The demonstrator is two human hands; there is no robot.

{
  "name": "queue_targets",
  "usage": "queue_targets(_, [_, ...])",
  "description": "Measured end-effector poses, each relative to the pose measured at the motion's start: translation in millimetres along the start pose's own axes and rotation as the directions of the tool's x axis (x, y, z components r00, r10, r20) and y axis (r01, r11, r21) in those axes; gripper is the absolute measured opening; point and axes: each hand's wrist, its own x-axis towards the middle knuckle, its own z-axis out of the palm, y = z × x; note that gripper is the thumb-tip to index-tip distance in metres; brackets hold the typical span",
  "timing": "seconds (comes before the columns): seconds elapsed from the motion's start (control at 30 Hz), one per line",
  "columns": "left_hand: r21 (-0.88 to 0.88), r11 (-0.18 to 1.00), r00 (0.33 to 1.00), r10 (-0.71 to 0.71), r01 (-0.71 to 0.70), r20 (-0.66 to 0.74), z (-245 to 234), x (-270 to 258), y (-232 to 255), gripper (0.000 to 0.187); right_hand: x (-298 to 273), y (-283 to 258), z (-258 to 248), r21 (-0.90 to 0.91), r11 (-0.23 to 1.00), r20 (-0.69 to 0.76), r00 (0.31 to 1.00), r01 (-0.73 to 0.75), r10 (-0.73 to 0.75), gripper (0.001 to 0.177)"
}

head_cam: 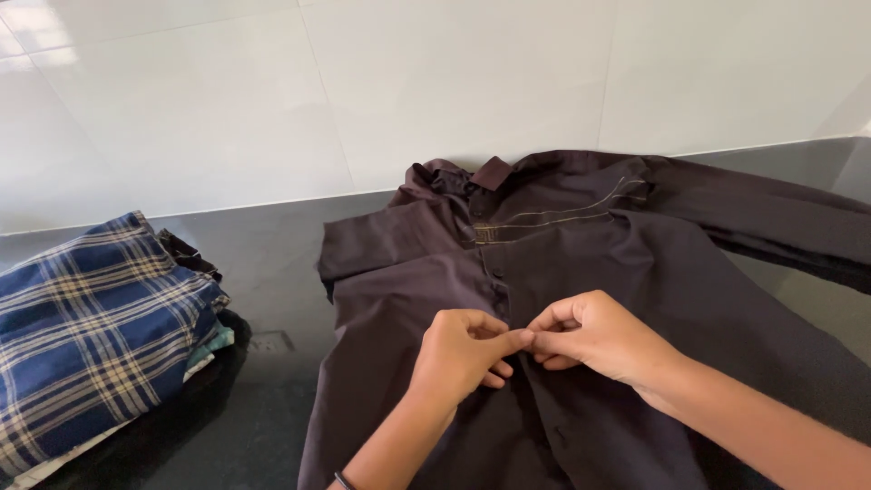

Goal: The person lays a dark brown long-sleeved shirt flat on a dark countertop and buttons it from the collar down to the hem. They then fold the shirt's sleeves inward and fold the body of the shirt into a compact rectangular shape.

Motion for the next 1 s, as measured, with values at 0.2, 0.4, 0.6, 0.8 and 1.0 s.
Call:
queue_targets(0.2, [-0.087,0.996,1.0,0.023,-0.022,0.016,-0.6,6.1,-8.8,0.023,10.7,9.7,-6.7,0.071,0.997,0.085,0.996,-0.014,0.008,0.022])
queue_targets(0.4, [-0.096,0.995,1.0,0.03,-0.028,0.011,0.1,6.0,-9.6,0.015,12.5,10.9,-5.9,0.095,0.995,0.09,0.996,-0.003,-0.006,0.023])
queue_targets(0.6, [-0.069,0.997,0.999,0.026,-0.028,-0.031,1.4,6.3,-10.3,0.01,-1.3,-4.5,-1.3,0.102,0.994,0.056,0.998,-0.036,0.03,0.027])
queue_targets(0.8, [-0.025,0.997,0.997,0.075,-0.076,-0.034,2.5,5.2,-10.8,0.011,7.3,4.3,-1.6,0.012,1.0,0.047,0.999,-0.013,0.012,0.026])
queue_targets(1.0, [-0.008,0.999,0.998,0.034,-0.034,-0.043,2.0,-0.4,-4.0,0.01,10.0,9.5,-1.9,0.038,0.999,0.054,0.999,-0.007,0.005,0.021])
